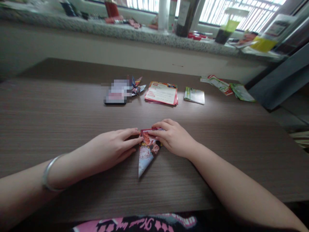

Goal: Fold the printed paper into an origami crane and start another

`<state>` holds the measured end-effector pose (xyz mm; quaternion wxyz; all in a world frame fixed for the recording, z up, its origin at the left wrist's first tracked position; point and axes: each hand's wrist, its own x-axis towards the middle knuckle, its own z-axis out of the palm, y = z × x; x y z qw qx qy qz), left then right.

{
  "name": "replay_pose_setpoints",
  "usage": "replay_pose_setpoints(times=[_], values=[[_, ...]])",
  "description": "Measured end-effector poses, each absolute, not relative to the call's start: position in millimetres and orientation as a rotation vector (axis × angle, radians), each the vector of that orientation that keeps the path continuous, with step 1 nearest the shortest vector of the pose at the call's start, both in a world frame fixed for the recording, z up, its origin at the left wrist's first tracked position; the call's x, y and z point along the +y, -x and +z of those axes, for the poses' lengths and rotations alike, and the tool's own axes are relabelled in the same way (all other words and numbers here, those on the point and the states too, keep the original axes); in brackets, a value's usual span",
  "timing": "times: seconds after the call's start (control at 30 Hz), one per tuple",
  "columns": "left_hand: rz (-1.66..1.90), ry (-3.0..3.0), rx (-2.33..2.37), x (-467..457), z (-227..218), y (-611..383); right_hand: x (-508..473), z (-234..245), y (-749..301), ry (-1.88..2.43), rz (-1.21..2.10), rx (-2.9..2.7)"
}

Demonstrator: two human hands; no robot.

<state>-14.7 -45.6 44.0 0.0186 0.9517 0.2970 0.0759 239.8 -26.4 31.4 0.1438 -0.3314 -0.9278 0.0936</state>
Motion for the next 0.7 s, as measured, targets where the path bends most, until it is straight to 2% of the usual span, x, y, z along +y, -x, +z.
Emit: replay_pose_setpoints(times=[0.7], values=[[0.283,-3.004,0.926,-46.7,44.7,17.7,-31.1,29.6,-234.9,1.074,0.202,-2.638]])
